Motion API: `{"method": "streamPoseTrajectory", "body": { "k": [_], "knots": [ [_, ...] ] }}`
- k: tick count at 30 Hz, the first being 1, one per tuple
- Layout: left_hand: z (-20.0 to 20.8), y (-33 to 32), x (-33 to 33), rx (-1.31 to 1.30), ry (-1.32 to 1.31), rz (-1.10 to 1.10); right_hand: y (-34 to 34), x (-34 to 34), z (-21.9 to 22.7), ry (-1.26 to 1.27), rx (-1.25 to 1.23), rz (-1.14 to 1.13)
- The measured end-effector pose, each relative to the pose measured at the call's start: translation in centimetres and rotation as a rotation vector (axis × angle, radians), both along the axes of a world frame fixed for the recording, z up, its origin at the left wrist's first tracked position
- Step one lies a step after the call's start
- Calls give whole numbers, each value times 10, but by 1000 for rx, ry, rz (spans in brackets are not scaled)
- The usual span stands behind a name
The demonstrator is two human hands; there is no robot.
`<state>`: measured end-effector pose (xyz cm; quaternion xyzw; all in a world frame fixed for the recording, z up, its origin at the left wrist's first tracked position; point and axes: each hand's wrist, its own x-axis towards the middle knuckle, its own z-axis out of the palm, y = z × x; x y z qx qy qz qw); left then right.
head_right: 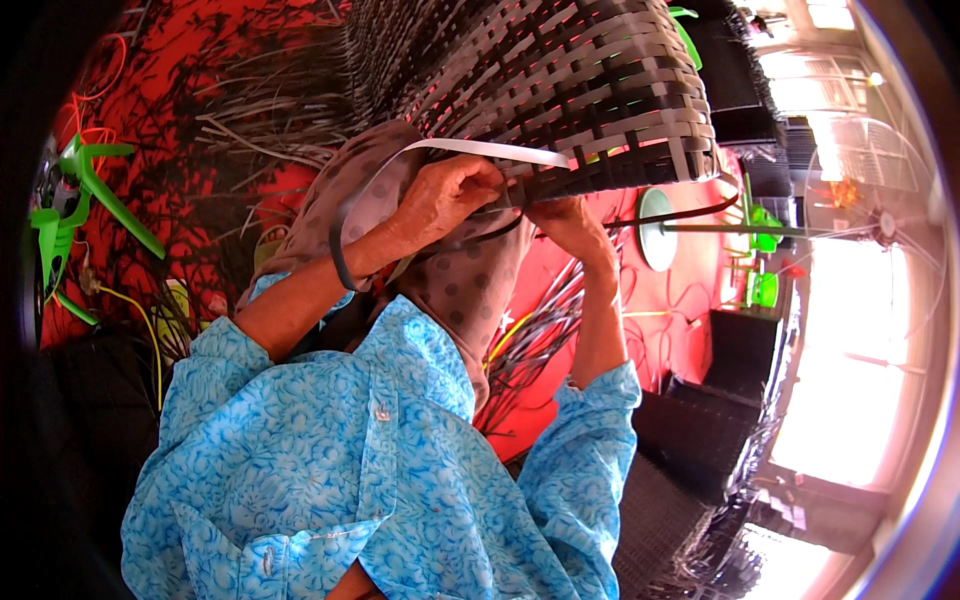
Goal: The person weaves a wicker strap into a furniture frame, pulling the strap through the existing weave and using a knife to trim the excess material.
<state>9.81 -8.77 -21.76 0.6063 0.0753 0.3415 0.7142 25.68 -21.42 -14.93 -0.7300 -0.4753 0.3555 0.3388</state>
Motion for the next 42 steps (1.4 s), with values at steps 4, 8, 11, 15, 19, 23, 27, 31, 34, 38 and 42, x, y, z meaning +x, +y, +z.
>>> {"method": "streamPoseTrajectory", "body": {
  "k": [4,8,11,15,19,23,27,31,34,38,42],
  "knots": [
    [-3,3,0,138,86,12,-1,-2,-1,23,-158,-125],
    [-4,5,-2,115,51,18,-4,1,-4,75,-192,-167],
    [-2,5,-3,131,55,32,-6,7,-5,119,-19,-84],
    [-2,3,-2,181,103,42,-5,12,0,-104,-6,-70],
    [-5,1,-1,99,80,7,-2,6,8,-570,-2,-78],
    [-6,0,0,137,74,26,2,-2,7,-1183,189,51],
    [-5,0,0,112,87,26,3,-7,-8,-971,321,-112],
    [-5,0,0,163,89,50,2,-17,-28,-100,322,-537],
    [-5,-1,0,148,64,70,0,-21,-32,222,417,-568],
    [-3,0,-1,143,78,93,0,-17,-28,598,446,-540],
    [-2,2,-3,140,140,59,-2,-8,-28,676,402,-542]
  ]
}}
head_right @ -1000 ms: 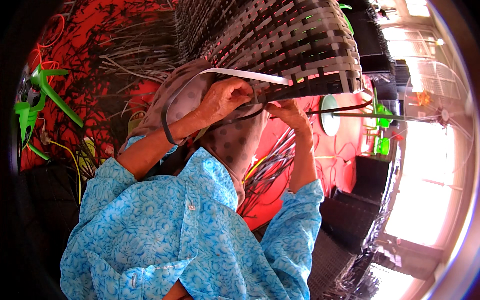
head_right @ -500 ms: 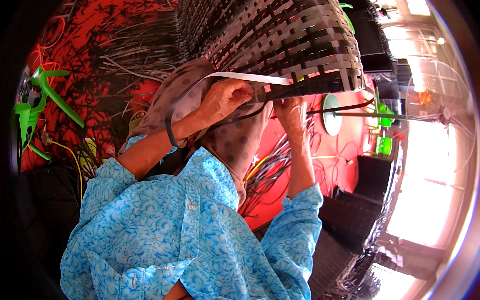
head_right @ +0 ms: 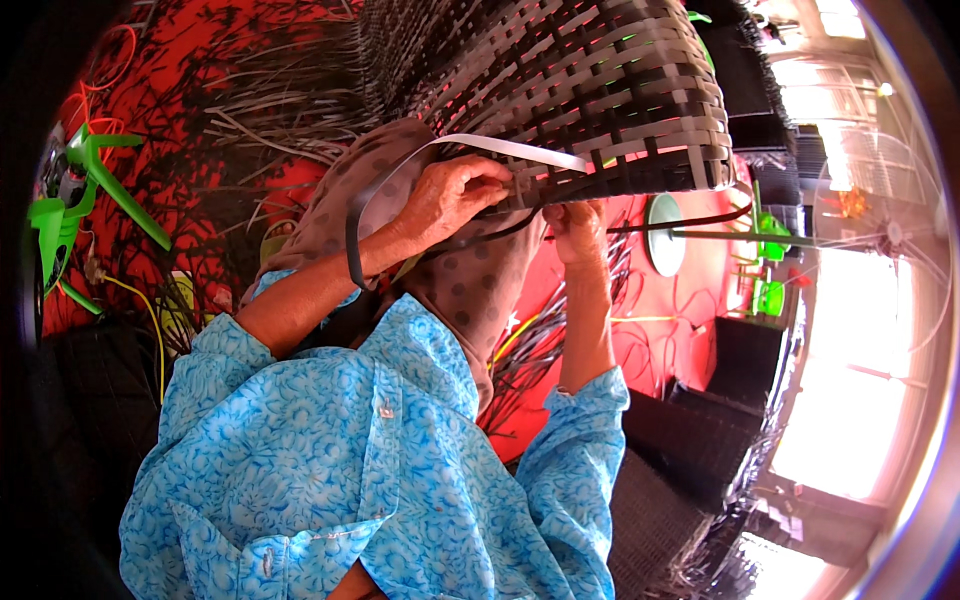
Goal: The person weaves a wicker strap into a furniture frame, pulling the strap through the existing weave and using a knife to trim the excess material.
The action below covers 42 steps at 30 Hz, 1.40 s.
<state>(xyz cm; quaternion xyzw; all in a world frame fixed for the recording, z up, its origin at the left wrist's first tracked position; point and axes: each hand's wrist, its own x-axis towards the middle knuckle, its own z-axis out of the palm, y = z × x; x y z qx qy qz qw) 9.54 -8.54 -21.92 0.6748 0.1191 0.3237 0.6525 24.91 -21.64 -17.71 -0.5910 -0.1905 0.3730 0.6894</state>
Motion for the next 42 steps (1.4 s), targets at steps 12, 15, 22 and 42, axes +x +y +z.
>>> {"method": "streamPoseTrajectory", "body": {
  "k": [12,15,22,42],
  "knots": [
    [5,0,7,-316,62,-215,2,13,14,-252,-207,247],
    [-1,6,9,-629,96,-324,1,10,17,-232,-174,308],
    [-48,20,-12,-782,304,-368,-7,1,6,-276,-296,310],
    [-20,13,-6,474,157,116,-10,7,-28,-113,-130,206]
  ]
}}
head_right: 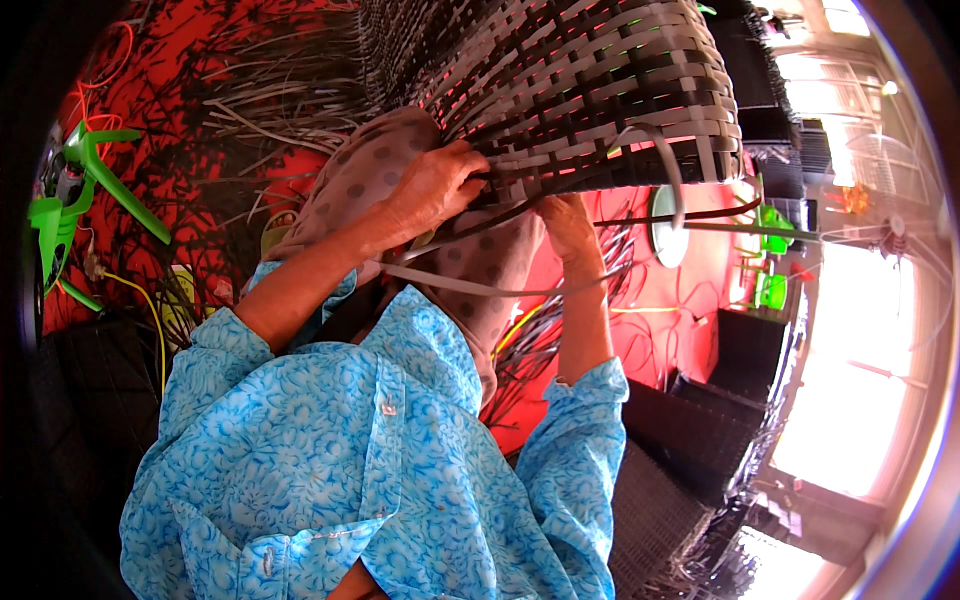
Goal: The person weaves a wicker strap into a furniture frame, pulling the strap through the existing weave and using a knife to trim the excess material.
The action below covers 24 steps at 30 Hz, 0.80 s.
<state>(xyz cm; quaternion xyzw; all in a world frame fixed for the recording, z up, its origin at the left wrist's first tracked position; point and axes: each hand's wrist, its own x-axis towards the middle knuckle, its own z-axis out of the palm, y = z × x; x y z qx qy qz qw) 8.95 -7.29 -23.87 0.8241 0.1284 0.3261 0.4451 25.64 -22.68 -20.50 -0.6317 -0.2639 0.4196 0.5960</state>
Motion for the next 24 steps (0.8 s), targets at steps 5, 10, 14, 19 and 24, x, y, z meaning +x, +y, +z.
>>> {"method": "streamPoseTrajectory", "body": {
  "k": [5,10,14,19,24],
  "knots": [
    [8,16,-1,-711,-31,-269,4,0,-3,-67,-70,45],
    [12,13,4,-1019,-254,-361,5,0,-3,-8,-36,65],
    [8,0,8,-883,-225,-305,1,4,-6,-202,-58,123],
    [4,-10,18,-516,-229,-174,9,13,-8,-114,-145,10],
    [-8,-11,17,-645,-310,-124,17,23,-24,63,-110,-58]
  ]
}}
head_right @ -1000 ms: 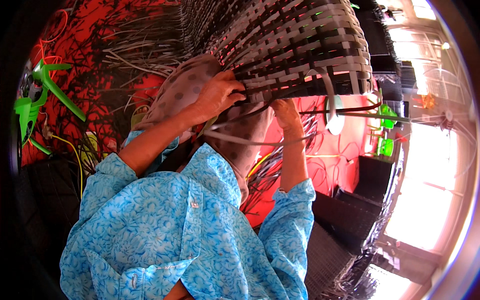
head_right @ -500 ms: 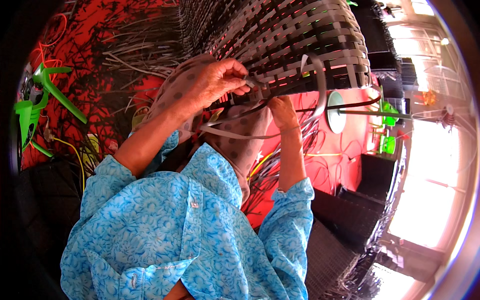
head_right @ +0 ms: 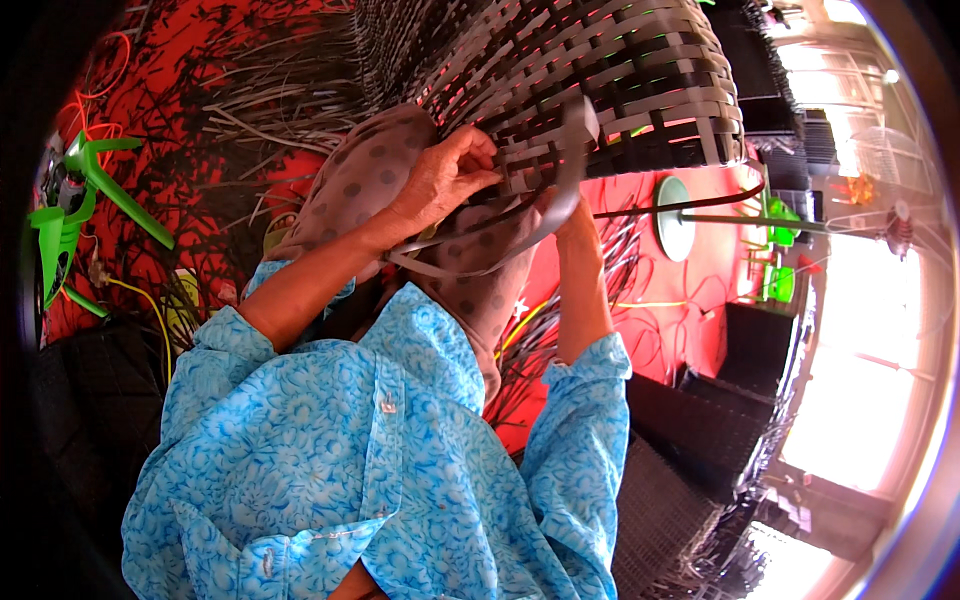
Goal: The person weaves a wicker strap into a furniture frame, pulling the strap through the existing weave and using a knife to trim the excess material.
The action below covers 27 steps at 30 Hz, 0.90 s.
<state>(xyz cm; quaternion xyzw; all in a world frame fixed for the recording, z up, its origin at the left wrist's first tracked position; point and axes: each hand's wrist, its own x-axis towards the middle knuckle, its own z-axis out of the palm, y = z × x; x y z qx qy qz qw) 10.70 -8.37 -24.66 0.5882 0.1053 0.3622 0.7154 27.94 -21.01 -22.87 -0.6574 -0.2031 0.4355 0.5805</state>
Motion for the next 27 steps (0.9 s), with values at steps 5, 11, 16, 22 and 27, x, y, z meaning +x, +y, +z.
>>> {"method": "streamPoseTrajectory", "body": {
  "k": [5,11,16,22,27],
  "knots": [
    [-13,3,-4,61,156,4,-7,22,-41,-3,-1,27],
    [-11,5,-6,100,197,18,-10,19,-29,-572,-243,251],
    [-9,2,-10,103,233,-4,-10,-9,10,-461,-225,210],
    [-8,-2,-11,249,166,68,-14,-18,6,-544,-142,116],
    [-5,-3,-10,324,192,92,-24,-21,15,-304,-21,222]
  ]
}}
